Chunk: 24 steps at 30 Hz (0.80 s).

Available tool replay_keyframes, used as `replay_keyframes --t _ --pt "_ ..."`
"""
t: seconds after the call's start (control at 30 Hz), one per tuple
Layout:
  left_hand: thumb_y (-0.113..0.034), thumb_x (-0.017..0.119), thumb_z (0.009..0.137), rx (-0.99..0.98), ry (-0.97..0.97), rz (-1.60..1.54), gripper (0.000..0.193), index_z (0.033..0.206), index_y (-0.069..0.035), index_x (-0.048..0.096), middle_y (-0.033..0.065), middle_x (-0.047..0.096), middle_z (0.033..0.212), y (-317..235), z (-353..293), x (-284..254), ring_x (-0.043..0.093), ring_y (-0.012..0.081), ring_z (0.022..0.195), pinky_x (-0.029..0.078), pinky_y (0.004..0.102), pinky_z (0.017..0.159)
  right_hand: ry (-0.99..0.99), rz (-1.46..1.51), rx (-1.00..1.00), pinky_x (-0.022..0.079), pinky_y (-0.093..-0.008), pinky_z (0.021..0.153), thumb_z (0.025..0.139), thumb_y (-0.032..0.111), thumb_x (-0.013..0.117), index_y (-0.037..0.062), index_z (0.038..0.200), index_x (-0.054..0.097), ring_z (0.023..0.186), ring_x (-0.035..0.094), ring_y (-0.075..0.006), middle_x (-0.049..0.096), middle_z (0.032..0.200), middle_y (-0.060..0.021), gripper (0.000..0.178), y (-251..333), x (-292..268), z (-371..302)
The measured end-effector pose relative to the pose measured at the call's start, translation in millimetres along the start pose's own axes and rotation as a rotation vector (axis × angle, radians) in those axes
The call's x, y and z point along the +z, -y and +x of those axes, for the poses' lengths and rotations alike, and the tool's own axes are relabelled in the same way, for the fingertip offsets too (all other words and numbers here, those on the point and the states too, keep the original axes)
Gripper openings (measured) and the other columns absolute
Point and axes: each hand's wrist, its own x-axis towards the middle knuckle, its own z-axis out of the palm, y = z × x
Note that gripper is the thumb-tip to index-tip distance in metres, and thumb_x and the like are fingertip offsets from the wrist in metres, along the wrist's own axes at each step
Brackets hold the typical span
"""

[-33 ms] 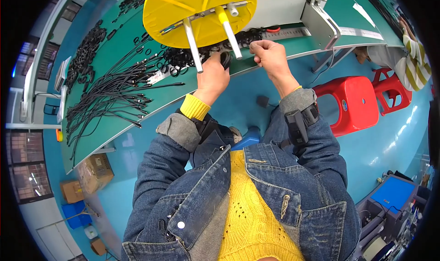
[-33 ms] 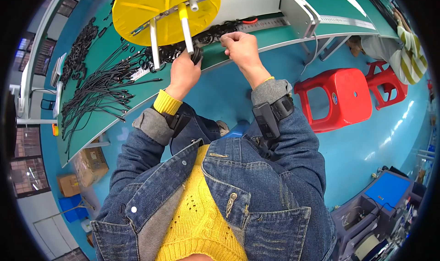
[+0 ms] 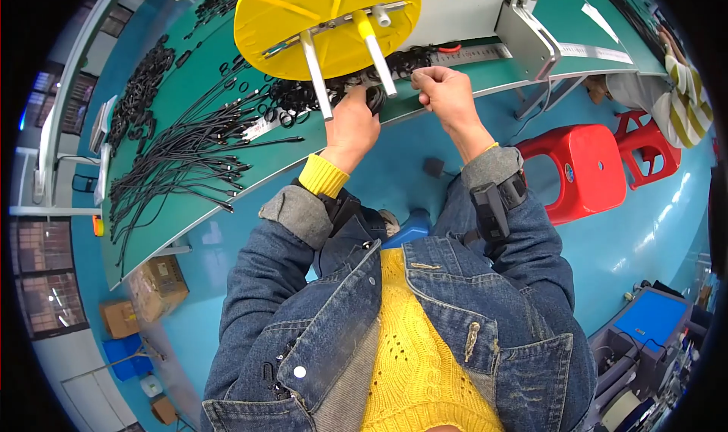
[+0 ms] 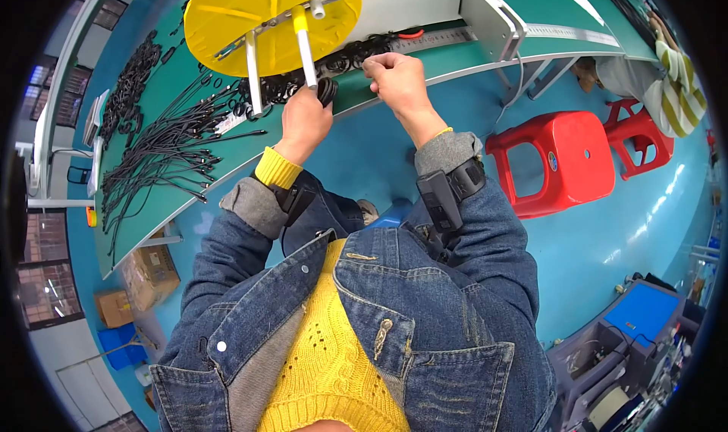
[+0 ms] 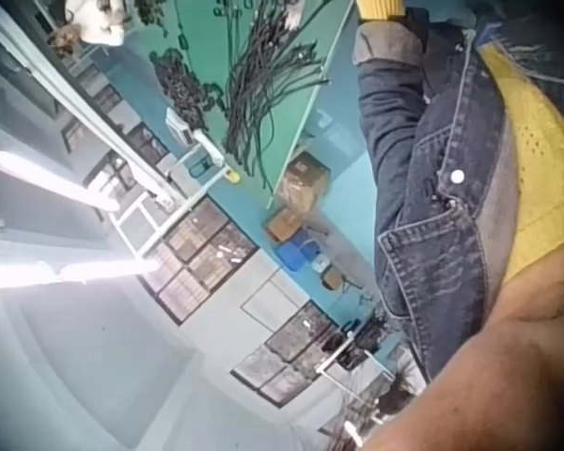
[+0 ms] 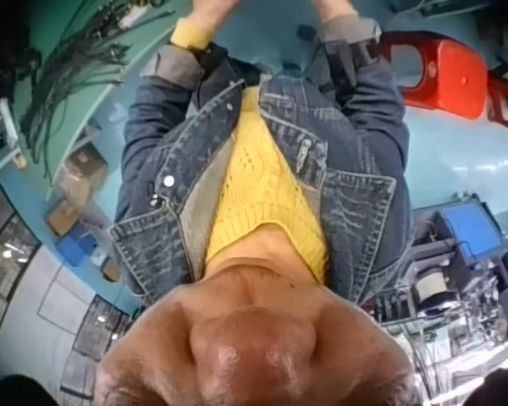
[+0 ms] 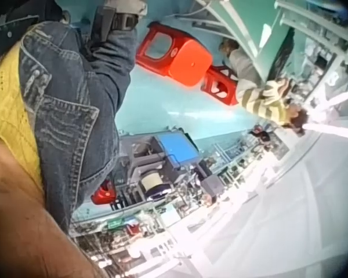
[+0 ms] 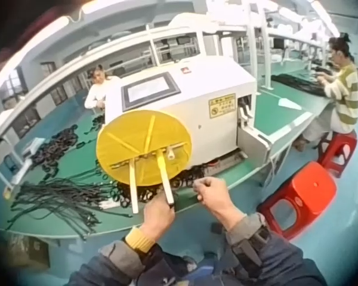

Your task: Manually winding black electrical cables onto a yellow machine fixture spool.

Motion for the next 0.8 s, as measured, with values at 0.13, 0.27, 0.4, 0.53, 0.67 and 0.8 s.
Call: replay_keyframes --t 0.13,0.27,0.4,0.53,0.67,0.8 --pt "-0.011 0.064 0.074 -0.076 0.132 0.044 0.029 0.099 -0.002 0.054 0.0212 0.061 0.092 -7.1 8.1 -3.6 0.057 0.0394 0.090 0.047 0.0442 0.076 -0.026 0.028 0.001 0.038 -0.0179 0.044 0.083 0.010 0.060 -0.0024 0.087 0.062 0.052 0.047 -0.0038 0.059 0.072 -0.0021 0.013 0.8 -12.7 -7.0" --pt "-0.011 0.064 0.076 0.076 0.172 -0.132 0.036 0.108 -0.001 0.053 0.0214 0.062 0.093 -6.0 12.0 -14.5 0.058 0.0387 0.089 0.047 0.0434 0.075 0.001 0.085 0.043 0.037 -0.0170 0.044 0.084 0.011 0.061 -0.0020 0.088 0.061 0.052 0.047 -0.0032 0.059 0.073 -0.0019 0.013 -1.8 -18.8 -14.7" --pt "-0.013 0.064 0.078 0.077 0.023 -0.231 0.043 0.115 0.001 0.050 0.0194 0.063 0.092 11.4 4.0 -13.8 0.061 0.0333 0.085 0.048 0.0403 0.074 0.069 0.185 0.104 0.037 -0.0168 0.043 0.084 0.011 0.061 -0.0011 0.086 0.061 0.052 0.047 -0.0030 0.059 0.072 -0.0016 0.013 -3.4 -16.3 -21.8" --pt "-0.015 0.062 0.082 -0.045 0.053 -0.421 0.041 0.118 0.001 0.050 0.0121 0.063 0.083 18.4 -13.3 -27.3 0.061 0.0212 0.072 0.049 0.0334 0.063 0.172 0.214 0.170 0.036 -0.0165 0.043 0.084 0.012 0.061 0.0003 0.086 0.061 0.052 0.046 -0.0027 0.058 0.072 -0.0013 0.012 -0.7 -4.4 -40.6" --pt "-0.015 0.059 0.085 -0.342 0.437 -1.194 0.028 0.109 -0.001 0.055 0.0041 0.057 0.073 13.3 -43.5 -46.8 0.052 0.0101 0.061 0.044 0.0241 0.052 0.373 0.176 0.215 0.038 -0.0181 0.044 0.084 0.011 0.060 -0.0006 0.087 0.061 0.054 0.047 -0.0040 0.059 0.073 -0.0021 0.012 0.2 15.9 -66.6" --pt "-0.014 0.055 0.088 -0.422 0.534 -1.402 0.018 0.102 -0.004 0.053 0.0009 0.050 0.069 20.2 -62.3 -53.6 0.045 0.0086 0.056 0.038 0.0200 0.047 0.537 0.162 0.176 0.041 -0.0190 0.048 0.084 0.012 0.060 0.0012 0.085 0.061 0.058 0.049 -0.0044 0.059 0.076 -0.0015 0.011 -5.7 24.4 -81.6"
